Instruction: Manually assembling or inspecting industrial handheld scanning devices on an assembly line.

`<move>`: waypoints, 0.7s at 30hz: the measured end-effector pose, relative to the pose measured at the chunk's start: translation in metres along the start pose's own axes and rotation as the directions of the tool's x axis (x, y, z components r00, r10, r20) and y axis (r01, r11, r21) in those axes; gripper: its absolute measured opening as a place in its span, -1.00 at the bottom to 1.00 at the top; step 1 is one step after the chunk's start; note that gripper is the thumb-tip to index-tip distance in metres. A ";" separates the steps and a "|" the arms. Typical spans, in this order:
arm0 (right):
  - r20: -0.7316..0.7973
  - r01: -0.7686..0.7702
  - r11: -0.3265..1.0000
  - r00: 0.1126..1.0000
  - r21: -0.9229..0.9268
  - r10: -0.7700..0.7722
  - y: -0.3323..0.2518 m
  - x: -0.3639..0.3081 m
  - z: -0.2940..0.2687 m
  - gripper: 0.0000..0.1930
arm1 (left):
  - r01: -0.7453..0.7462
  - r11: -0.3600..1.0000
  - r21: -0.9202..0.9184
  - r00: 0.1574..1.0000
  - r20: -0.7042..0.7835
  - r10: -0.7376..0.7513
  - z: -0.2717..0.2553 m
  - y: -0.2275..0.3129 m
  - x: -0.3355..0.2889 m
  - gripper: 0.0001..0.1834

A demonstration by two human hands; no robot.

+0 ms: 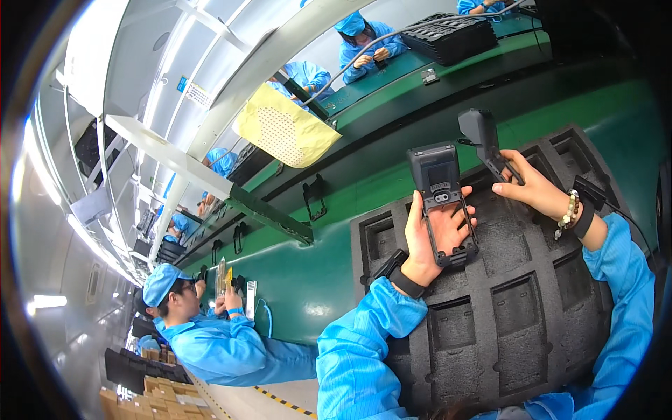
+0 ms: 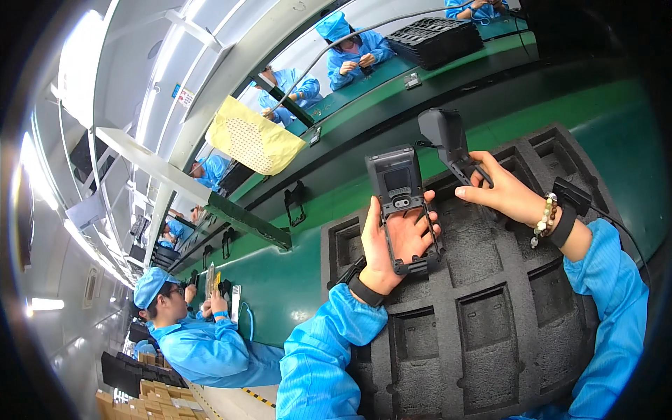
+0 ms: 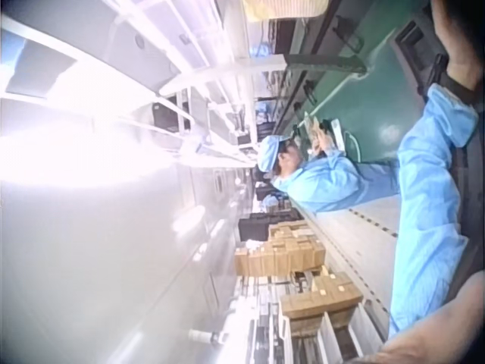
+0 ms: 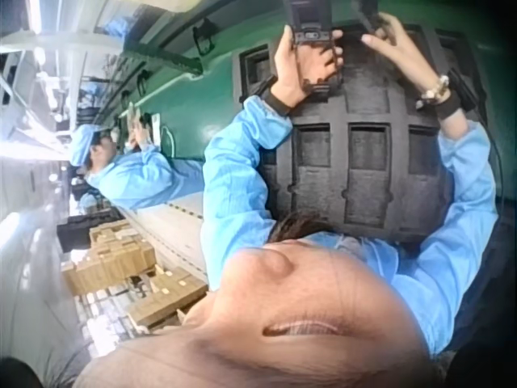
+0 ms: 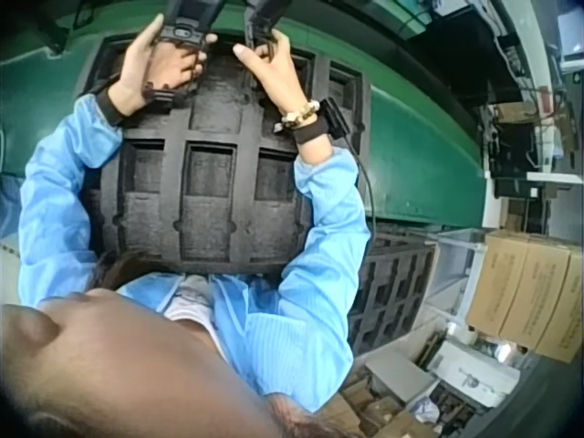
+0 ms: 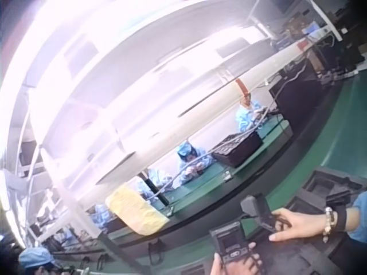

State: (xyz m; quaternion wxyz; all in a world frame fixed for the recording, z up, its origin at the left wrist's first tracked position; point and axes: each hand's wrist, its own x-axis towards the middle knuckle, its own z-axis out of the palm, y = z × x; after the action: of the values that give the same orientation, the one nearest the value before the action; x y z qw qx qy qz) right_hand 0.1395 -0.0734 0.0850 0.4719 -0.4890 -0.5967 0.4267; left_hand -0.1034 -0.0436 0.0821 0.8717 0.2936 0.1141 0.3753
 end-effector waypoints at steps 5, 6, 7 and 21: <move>-0.002 -0.024 1.000 1.000 -0.001 0.024 -0.006 -0.003 0.001 -0.10 | 0.003 1.000 -0.011 1.000 0.014 -0.002 -0.001 -0.001 0.000 -0.18; -0.004 -0.029 1.000 1.000 -0.002 0.029 -0.006 -0.003 0.001 -0.10 | 0.002 1.000 -0.012 1.000 0.012 -0.002 -0.001 -0.001 0.000 -0.18; -0.004 -0.030 1.000 1.000 -0.002 0.030 -0.006 -0.003 0.001 -0.10 | 0.003 1.000 -0.011 1.000 0.013 -0.003 -0.001 -0.001 0.000 -0.18; 0.005 -0.025 1.000 1.000 0.014 0.025 -0.004 -0.001 0.000 -0.10 | 0.008 1.000 0.009 1.000 -0.002 -0.008 0.000 0.000 0.000 -0.16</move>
State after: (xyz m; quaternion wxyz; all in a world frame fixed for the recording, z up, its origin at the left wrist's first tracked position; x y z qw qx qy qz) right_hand 0.1390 -0.0747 0.0885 0.4687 -0.4920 -0.5886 0.4380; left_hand -0.1032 -0.0435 0.0826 0.8718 0.2966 0.1180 0.3716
